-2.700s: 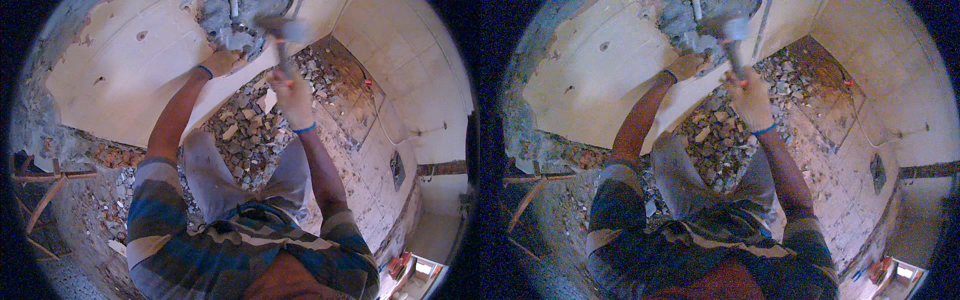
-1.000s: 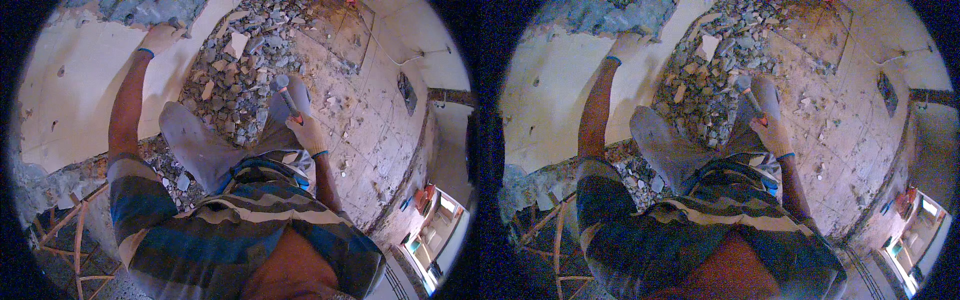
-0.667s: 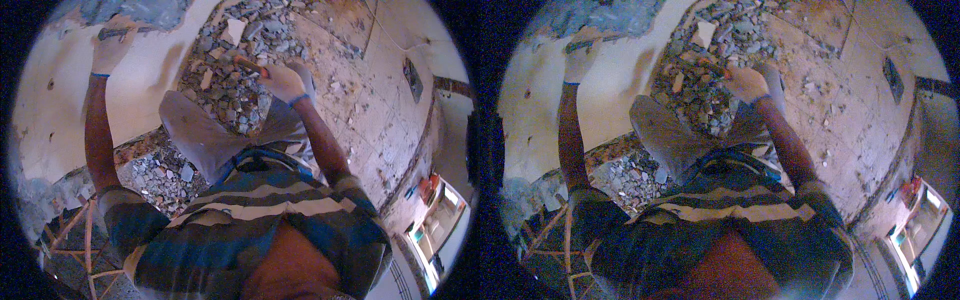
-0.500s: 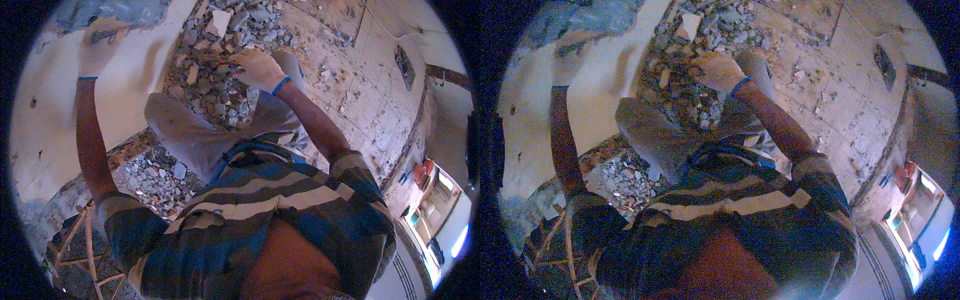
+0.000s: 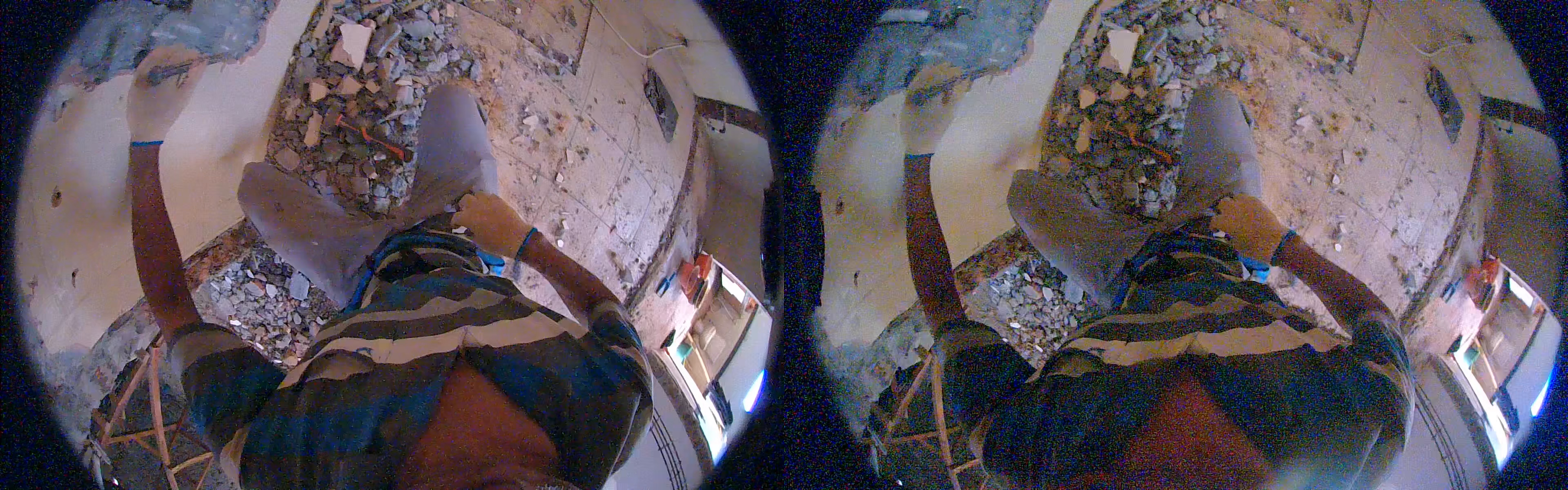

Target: The person uses a hammer and chisel to break tiles and plaster off a wall. They repeatedly strike the wall surface, removing debris that falls to the floor.

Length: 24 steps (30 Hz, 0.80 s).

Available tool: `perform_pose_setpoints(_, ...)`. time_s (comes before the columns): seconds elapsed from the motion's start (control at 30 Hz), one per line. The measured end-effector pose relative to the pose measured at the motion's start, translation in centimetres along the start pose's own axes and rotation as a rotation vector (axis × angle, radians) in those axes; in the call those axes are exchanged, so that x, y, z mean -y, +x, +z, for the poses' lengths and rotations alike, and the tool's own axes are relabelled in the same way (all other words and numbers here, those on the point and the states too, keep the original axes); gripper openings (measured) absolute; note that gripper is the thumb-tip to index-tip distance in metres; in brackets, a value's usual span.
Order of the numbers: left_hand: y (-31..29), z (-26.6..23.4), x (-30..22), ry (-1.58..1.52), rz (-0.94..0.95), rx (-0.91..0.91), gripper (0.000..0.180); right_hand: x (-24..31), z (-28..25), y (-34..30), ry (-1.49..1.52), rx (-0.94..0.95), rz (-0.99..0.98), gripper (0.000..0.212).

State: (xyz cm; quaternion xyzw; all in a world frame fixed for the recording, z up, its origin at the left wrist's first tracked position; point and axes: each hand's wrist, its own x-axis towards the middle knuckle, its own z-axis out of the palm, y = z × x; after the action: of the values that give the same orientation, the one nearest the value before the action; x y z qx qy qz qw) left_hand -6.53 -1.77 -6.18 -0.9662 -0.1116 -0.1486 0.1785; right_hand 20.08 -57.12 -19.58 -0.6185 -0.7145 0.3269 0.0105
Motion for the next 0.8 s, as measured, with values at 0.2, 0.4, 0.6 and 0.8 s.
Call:
perform_pose_setpoints(0.2, -0.1, 0.3, 0.4, -0.209, -0.245, 0.246, 0.016, 0.3, 1.2, 0.8, 0.027, -0.107, 0.089, 0.012)
perform_pose_setpoints(0.4, -0.6, 0.9, 0.4, -0.116, -0.263, 0.068, 0.017, 0.9, 0.5, 1.4, -0.094, -0.096, 0.042, 0.019)
perform_pose_setpoints(0.6, -0.1, 0.0, 0.0, -0.241, -0.213, 0.013, 0.015, 1.1, -3.3, 2.0, 0.105, 0.2, 0.077, 0.023)
perform_pose_setpoints(0.8, 0.3, -0.2, 0.4, -0.205, -0.139, 0.0, 0.018, -0.9, -10.3, 5.7, 0.339, 0.027, 0.133, 0.03)
